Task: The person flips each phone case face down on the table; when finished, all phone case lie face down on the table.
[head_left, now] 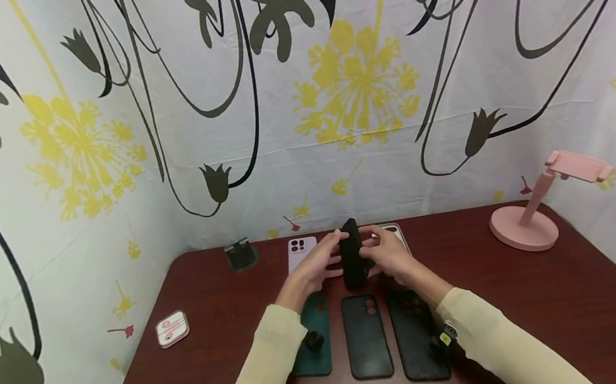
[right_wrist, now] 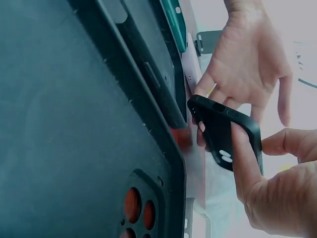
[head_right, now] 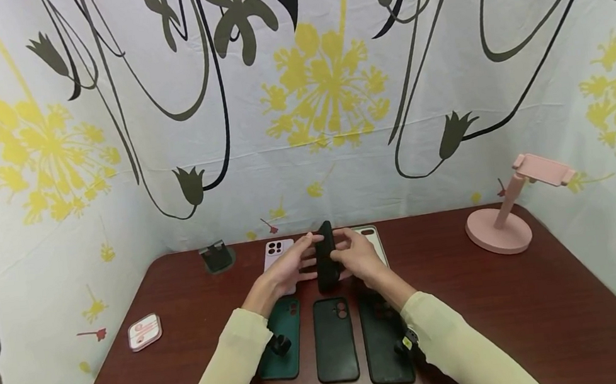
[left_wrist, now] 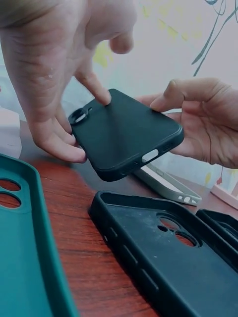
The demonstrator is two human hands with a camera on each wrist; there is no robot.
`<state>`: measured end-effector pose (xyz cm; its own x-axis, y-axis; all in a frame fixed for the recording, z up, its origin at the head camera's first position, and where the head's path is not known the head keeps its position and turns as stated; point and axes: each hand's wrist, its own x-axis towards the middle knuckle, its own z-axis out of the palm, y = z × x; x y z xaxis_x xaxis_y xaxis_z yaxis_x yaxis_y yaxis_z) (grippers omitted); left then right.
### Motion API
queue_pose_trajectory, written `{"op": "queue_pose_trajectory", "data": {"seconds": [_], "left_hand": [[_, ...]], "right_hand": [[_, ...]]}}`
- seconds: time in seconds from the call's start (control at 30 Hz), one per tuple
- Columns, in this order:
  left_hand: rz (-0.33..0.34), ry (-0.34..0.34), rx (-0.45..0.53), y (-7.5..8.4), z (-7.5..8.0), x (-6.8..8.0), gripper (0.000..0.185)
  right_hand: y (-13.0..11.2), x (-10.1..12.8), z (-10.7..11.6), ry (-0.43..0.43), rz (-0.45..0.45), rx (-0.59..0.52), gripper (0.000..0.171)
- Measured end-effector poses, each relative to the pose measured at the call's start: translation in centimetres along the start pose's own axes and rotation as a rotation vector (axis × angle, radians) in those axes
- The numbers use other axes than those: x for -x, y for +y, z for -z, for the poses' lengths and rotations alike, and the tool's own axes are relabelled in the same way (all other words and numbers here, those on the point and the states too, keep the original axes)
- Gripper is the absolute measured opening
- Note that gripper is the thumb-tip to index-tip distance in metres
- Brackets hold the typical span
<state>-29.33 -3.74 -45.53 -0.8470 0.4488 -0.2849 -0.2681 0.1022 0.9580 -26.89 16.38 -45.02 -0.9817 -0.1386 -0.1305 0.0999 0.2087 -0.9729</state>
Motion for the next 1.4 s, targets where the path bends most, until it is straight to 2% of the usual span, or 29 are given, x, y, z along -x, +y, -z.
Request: {"op": "queue_pose_trajectory", "data": {"seconds": [0.3, 0.47, 0.63, 0.93, 1.2, 1.4], "left_hand": [[-0.029, 0.199, 0.055, -0.4, 0.4, -0.3, 0.054], [-0.064, 0.278, 0.02, -0.3, 0.5, -0.4, 0.051], [-0.103, 0.322, -0.066, -0.1, 0.6, -0.8, 0.045], [-0.138, 0.421, -0.268, -0.2, 0.6, -1.4, 0.039], [-0.125, 0.453, -0.472, -0.3, 0.4, -1.2, 0.04], [-0.105, 0.472, -0.545, -0.4, 0.2, -1.2, 0.042]], "right_hand": [[0.6, -0.4, 0.0, 0.044, 0.008, 0.106, 0.058], [0.9, -0.4, 0.1, 0.05, 0.018, 0.149, 0.058], [1.2, -0.7, 0.0, 0.064, 0.017, 0.209, 0.054], [1.8, -1.0, -0.7, 0.051, 0.019, 0.235, 0.054], [2.0, -1.4, -1.0, 0.058, 0.035, 0.326, 0.053], [1.8, -1.7, -1.2, 0.047, 0.044, 0.418, 0.054]]}}
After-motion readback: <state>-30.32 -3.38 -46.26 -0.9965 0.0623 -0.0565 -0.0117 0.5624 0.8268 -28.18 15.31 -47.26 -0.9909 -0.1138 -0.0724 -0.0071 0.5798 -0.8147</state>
